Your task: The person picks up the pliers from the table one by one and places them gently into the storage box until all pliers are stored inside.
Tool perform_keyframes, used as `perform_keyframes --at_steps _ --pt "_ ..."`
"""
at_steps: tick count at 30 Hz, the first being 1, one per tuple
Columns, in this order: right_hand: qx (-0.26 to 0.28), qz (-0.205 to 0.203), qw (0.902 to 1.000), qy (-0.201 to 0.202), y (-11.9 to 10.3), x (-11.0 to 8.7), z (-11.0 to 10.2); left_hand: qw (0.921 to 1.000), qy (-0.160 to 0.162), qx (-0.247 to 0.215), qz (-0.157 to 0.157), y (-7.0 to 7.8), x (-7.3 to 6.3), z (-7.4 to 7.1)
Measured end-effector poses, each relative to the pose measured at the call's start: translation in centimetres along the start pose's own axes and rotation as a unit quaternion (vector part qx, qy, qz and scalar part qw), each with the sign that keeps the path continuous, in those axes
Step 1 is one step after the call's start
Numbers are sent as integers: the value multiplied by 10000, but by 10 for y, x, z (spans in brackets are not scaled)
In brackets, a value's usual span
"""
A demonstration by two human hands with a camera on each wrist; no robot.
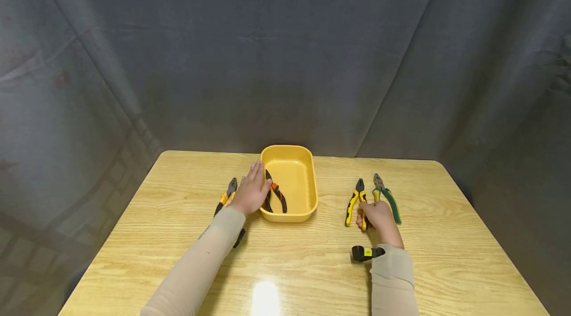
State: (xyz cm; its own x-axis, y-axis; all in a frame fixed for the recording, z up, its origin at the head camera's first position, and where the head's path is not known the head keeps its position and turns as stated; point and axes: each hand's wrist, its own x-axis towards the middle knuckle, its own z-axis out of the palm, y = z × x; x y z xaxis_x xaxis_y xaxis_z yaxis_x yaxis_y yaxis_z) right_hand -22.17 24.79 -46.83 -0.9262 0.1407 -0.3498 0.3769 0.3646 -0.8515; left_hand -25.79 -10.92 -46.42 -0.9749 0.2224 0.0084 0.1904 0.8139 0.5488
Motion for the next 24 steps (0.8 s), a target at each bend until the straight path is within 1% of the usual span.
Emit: perform_keyframes --at_steps 5,9,24 --pt "511 189 9985 34 1 2 0 10000 25 46 28 -2 1 1" --pt "690 249 9973 4 0 2 0 10000 23 37 48 -2 1 0" --pt "604 156 9976 -312 0 1 -4 10000 36 60 37 -2 2 1"
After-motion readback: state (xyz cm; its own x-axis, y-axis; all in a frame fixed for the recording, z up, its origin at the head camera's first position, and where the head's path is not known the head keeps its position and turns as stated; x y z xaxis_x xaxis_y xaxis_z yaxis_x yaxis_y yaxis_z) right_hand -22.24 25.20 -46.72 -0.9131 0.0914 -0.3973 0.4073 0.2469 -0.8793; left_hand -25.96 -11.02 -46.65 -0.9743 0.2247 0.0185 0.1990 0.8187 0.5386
